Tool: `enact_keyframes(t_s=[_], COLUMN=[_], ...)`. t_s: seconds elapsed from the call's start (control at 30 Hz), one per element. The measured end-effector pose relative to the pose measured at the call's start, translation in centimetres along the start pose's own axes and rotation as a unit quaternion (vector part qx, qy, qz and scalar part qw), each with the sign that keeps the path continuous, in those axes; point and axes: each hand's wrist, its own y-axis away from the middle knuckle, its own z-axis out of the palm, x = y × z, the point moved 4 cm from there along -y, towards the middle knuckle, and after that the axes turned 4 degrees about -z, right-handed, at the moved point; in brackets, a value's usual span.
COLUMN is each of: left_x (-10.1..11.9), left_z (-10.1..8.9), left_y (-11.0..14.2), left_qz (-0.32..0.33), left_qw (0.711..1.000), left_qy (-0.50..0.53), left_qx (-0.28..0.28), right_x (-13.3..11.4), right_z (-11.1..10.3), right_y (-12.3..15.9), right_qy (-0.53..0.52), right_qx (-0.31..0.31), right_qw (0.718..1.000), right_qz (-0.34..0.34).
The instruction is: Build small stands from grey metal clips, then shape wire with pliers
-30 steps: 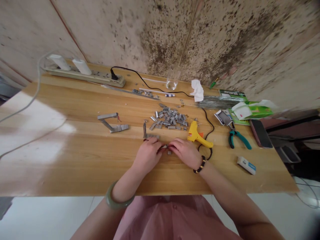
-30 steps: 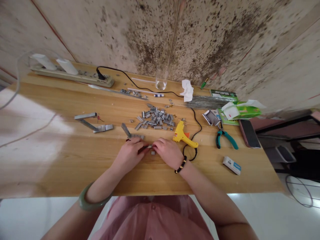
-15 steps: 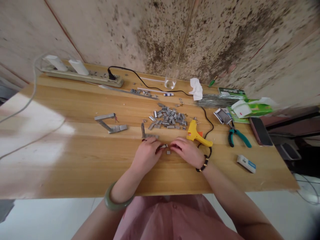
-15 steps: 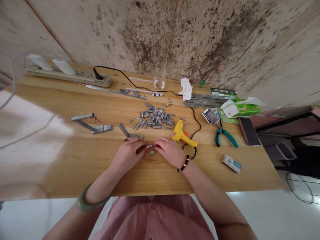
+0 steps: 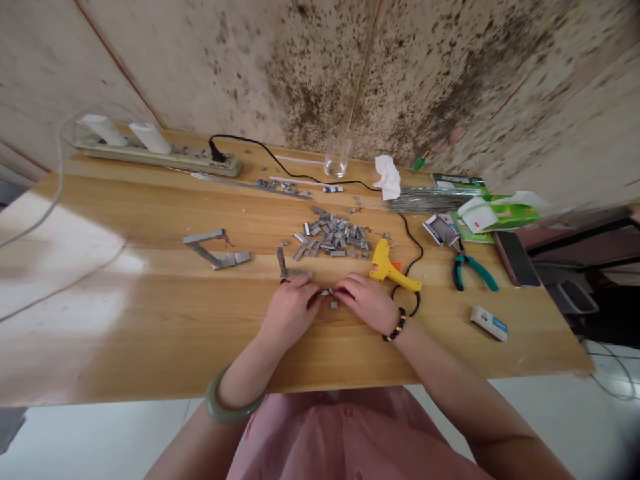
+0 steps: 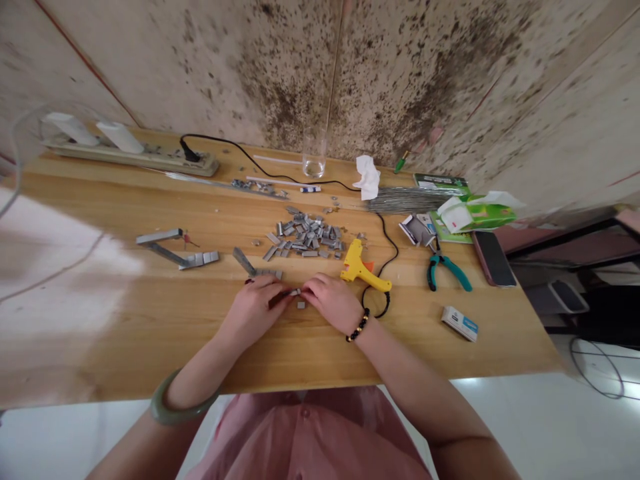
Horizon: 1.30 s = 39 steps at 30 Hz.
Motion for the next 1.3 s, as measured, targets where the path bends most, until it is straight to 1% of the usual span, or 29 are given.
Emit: enact_keyframes(t_s=[0.3,0.63,1.3], left_x=[-0.11,-0.19,-0.06], left_z=[0.19,0.17,0.05], left_y=[0.02,0.05,0.02], left_qz=[-0.002,-0.005,0.005], left_qw=[1.000,1.000,1.000], left_qy=[0.005,0.015,0.015], left_qx=[-0.004,0.001,0.001], right_x=[0.17,0.22,0.39], right_z=[0.18,-0.18,0.27], right_y=[0.00,-0.11,-0.28], right_qy=[-0.010,-0.059,-0.028], right_qx=[0.009,0.024,0.021], right_qw=[1.000,0.998,0.999], right_qz=[0.000,-0.006,-0.004])
